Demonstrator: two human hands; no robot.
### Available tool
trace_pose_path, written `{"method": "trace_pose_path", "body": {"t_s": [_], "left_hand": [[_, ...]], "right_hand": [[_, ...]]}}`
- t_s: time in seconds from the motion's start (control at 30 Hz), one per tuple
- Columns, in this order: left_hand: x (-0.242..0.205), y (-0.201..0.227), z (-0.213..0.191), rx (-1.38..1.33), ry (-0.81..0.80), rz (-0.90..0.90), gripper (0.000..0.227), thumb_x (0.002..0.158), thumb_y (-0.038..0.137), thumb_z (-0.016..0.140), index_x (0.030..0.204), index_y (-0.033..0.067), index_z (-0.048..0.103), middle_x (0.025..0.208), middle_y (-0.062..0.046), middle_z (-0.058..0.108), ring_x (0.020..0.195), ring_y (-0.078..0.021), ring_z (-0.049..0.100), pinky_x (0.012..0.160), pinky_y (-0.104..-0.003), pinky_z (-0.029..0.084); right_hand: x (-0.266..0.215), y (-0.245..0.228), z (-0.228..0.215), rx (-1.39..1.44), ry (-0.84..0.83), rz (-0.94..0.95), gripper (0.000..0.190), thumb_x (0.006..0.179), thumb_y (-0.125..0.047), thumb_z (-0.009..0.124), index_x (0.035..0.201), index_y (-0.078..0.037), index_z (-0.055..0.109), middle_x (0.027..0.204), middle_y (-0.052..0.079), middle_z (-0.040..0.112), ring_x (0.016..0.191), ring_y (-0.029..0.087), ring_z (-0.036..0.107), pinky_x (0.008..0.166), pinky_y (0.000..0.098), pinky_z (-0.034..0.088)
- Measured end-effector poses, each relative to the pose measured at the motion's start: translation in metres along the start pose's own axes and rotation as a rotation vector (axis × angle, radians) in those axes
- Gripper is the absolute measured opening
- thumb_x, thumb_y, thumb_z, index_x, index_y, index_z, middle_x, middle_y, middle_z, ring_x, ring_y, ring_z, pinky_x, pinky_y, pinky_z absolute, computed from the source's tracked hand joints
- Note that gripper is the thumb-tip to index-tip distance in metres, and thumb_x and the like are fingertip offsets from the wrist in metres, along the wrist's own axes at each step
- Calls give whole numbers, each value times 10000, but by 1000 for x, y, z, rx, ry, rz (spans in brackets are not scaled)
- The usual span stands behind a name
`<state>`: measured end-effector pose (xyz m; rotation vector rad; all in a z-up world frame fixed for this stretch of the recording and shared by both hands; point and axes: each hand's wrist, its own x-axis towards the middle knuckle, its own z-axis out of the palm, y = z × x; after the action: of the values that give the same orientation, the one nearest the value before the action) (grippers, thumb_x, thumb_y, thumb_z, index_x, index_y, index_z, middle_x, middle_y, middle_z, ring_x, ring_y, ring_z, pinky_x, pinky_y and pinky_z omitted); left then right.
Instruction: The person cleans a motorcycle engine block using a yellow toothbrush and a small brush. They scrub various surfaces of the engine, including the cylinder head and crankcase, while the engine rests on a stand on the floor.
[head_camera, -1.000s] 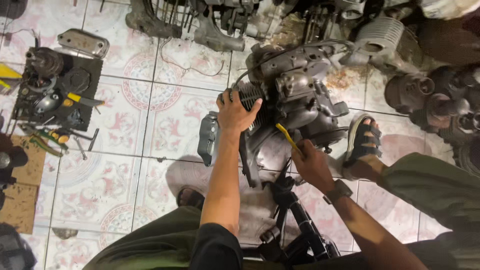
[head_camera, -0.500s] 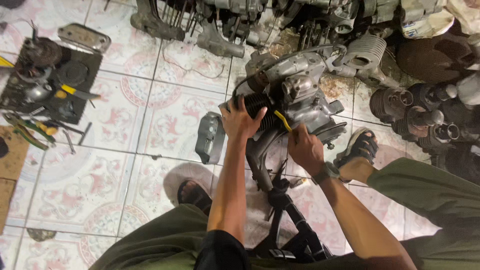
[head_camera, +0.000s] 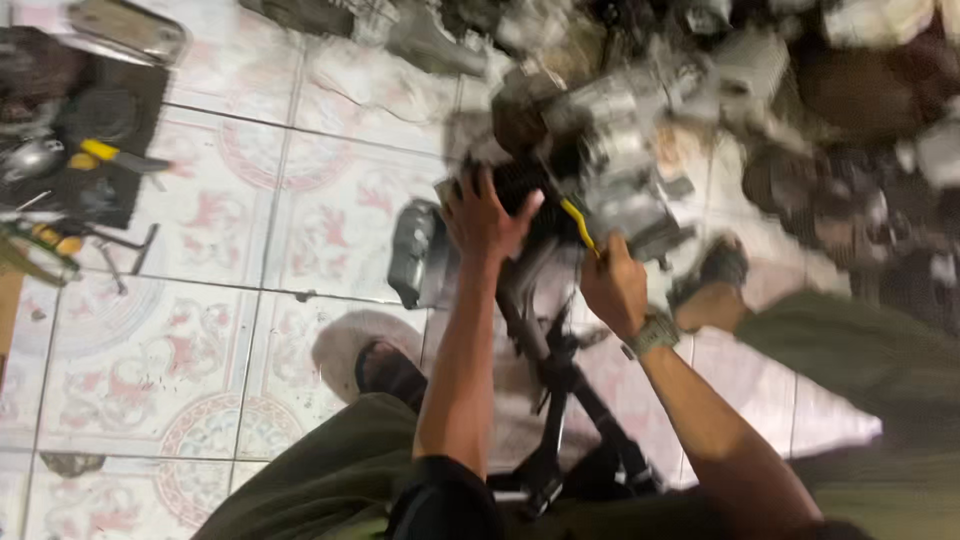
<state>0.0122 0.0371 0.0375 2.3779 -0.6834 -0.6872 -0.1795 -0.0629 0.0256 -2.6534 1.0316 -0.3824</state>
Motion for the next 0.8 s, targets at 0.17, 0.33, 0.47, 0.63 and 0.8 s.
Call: {"method": "trace_pose_path", "body": {"t_s": [0.17, 0.33, 0.47, 0.63, 0.8], "left_hand": [[12, -4, 5, -17, -31, -30, 996, 767, 813, 361, 1448, 93, 262, 1465, -277, 249, 1296, -521, 314, 1028, -625, 279], [21, 1, 1, -109, 27, 3, 998, 788, 799, 341, 1450, 55, 268, 1446, -328, 261, 1284, -548, 321, 1031, -642, 266], [-18, -7, 18, 0, -37, -19, 979, 770, 807, 386, 1431, 93, 284, 1436, -299, 280, 1264, -534, 355, 1010, -631, 302], [-7, 4, 0, -46, -19, -12, 960, 775, 767, 420, 1432, 79, 294, 1436, -291, 271, 1258, -524, 341, 992, -623, 299], [6, 12, -2, 78, -39, -61, 913, 801, 699, 465, 1406, 32, 309, 1420, -280, 288, 1315, -478, 276, 1009, -591, 295]], "right_hand": [[5, 12, 19, -336, 129, -225, 138, 845, -164, 545, 762, -142, 437, 579, 87, 455, 515, 332, 537, 466, 423, 427], [9, 4, 17, -73, 177, -40, 216, 901, -211, 546, 762, -79, 447, 538, 194, 438, 524, 479, 537, 448, 578, 363], [-38, -20, -7, -213, 186, 56, 183, 878, -298, 587, 864, -138, 500, 555, 128, 477, 515, 392, 574, 468, 469, 460], [-17, -10, 12, -81, 10, 349, 204, 873, -354, 568, 849, -168, 486, 571, 163, 548, 632, 460, 603, 535, 557, 467], [-21, -6, -5, -125, -11, 323, 243, 851, -345, 595, 834, -157, 442, 543, 169, 544, 612, 444, 618, 551, 549, 478]]}}
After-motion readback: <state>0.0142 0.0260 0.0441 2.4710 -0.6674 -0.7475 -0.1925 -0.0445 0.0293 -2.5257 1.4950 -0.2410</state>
